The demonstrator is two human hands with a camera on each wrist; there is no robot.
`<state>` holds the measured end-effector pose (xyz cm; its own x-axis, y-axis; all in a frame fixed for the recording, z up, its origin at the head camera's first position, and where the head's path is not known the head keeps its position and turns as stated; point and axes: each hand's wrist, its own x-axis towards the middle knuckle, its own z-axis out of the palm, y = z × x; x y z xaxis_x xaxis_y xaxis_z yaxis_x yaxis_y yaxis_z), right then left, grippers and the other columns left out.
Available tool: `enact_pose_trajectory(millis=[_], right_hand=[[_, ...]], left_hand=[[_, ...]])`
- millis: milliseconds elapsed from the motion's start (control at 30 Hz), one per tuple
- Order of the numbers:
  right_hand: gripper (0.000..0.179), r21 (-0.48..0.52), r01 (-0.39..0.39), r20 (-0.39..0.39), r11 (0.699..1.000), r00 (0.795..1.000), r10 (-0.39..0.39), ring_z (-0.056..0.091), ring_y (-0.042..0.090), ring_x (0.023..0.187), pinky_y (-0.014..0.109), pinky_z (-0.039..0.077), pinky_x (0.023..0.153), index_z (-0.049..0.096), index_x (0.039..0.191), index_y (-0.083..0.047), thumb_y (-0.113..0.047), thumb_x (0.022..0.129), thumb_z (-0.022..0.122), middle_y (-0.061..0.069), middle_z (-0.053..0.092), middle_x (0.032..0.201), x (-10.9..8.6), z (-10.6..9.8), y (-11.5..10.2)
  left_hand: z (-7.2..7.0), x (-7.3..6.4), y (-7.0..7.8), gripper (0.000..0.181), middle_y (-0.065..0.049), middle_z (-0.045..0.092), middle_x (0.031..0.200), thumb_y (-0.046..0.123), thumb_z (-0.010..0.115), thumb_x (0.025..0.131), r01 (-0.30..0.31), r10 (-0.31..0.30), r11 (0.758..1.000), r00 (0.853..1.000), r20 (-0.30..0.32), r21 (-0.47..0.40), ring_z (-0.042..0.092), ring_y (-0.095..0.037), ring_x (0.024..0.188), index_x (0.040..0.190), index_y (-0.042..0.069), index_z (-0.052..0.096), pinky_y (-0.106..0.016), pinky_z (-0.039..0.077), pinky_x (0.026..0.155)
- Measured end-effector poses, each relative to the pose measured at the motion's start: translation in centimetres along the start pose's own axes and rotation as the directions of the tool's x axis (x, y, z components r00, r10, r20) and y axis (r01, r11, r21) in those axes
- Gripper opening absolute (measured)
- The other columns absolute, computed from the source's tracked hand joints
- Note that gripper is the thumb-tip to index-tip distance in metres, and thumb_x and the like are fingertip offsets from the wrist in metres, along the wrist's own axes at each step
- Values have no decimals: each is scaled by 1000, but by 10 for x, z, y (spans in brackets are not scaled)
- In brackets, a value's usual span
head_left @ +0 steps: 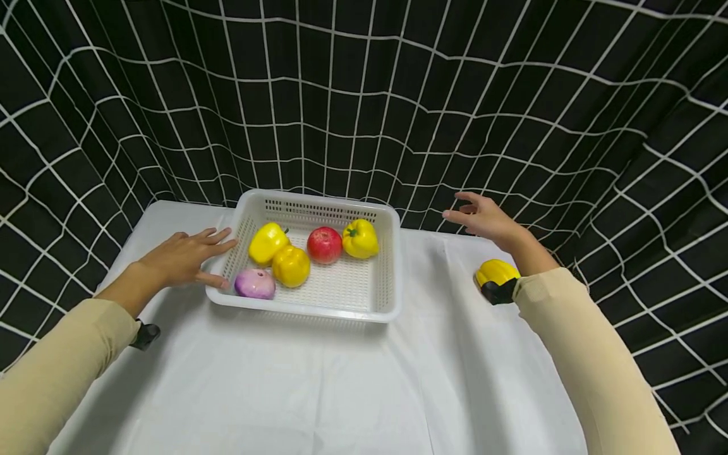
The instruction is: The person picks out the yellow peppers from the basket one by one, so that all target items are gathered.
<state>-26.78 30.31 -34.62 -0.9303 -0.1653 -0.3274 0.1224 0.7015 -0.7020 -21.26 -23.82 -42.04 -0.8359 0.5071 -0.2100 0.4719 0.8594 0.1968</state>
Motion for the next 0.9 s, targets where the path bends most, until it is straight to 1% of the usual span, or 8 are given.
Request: enact_pose_trajectory(millis=[133, 233, 400, 500, 633, 700, 800, 900], right_hand=[[78, -31, 33, 11, 999, 999, -33, 38, 44, 138, 57, 36, 111, 20, 158, -6, -35, 99, 62, 30, 29, 155, 11, 18, -22], [76, -51, 42, 20, 998, 999, -41, 34, 43, 141, 58, 34, 112, 23, 157, -7, -32, 98, 63, 28, 30, 155, 17, 33, -35], [74, -32, 38, 50, 999, 998, -36, 35, 44, 140, 59, 32, 113, 26, 157, -8, -29, 97, 65, 28, 32, 155, 25, 56, -50], [74, 3, 31, 73, 1000, 997, -31, 37, 43, 139, 59, 32, 113, 27, 157, -9, -29, 97, 65, 27, 32, 155, 31, 69, -55], [73, 76, 22, 111, 997, 993, -30, 40, 41, 138, 54, 35, 113, 26, 157, -9, -25, 97, 64, 26, 32, 155, 36, 85, -60], [74, 111, 11, 134, 994, 991, -26, 39, 40, 139, 52, 36, 113, 25, 157, -8, -24, 97, 65, 25, 29, 157, 38, 92, -61], [77, 140, -14, 157, 990, 988, -9, 35, 40, 142, 52, 35, 113, 22, 158, -9, -25, 96, 66, 25, 24, 160, 40, 102, -62], [81, 174, -52, 152, 983, 988, 26, 32, 40, 144, 53, 34, 113, 20, 160, -13, -24, 95, 67, 24, 19, 162, 44, 115, -61]], left_hand=[[1, 0, -1, 92, -20, 26, 161, 60, 71, 82, 3, -3, 1000, 1000, 1, -2, 23, -47, 145, 153, 11, 37, -72, 25, 108], [2, 0, -3, 92, -20, 25, 161, 60, 71, 82, 5, -5, 1000, 1000, 4, 1, 23, -47, 145, 153, 11, 37, -72, 24, 108], [3, 0, -4, 92, -20, 26, 160, 59, 71, 82, 1, -1, 1000, 1000, 0, 4, 23, -48, 145, 153, 11, 38, -73, 24, 108], [3, 1, -4, 91, -20, 26, 160, 59, 71, 83, -2, 2, 1000, 1000, 0, 11, 24, -48, 145, 153, 11, 38, -73, 24, 108], [2, 1, -2, 90, -20, 26, 160, 59, 71, 83, -1, 1, 1000, 1000, 2, 16, 24, -47, 145, 153, 11, 39, -72, 25, 108], [2, 1, -1, 89, -20, 27, 160, 58, 71, 83, -3, 3, 1000, 1000, 0, 14, 24, -47, 145, 152, 11, 39, -72, 25, 108], [2, 1, -1, 89, -20, 27, 160, 58, 71, 83, -7, 7, 1000, 1000, -5, 14, 24, -48, 145, 152, 11, 39, -73, 25, 107], [2, 1, -2, 89, -20, 27, 160, 58, 71, 83, -11, 11, 1000, 1000, -11, 18, 25, -48, 145, 152, 11, 39, -73, 26, 107]])
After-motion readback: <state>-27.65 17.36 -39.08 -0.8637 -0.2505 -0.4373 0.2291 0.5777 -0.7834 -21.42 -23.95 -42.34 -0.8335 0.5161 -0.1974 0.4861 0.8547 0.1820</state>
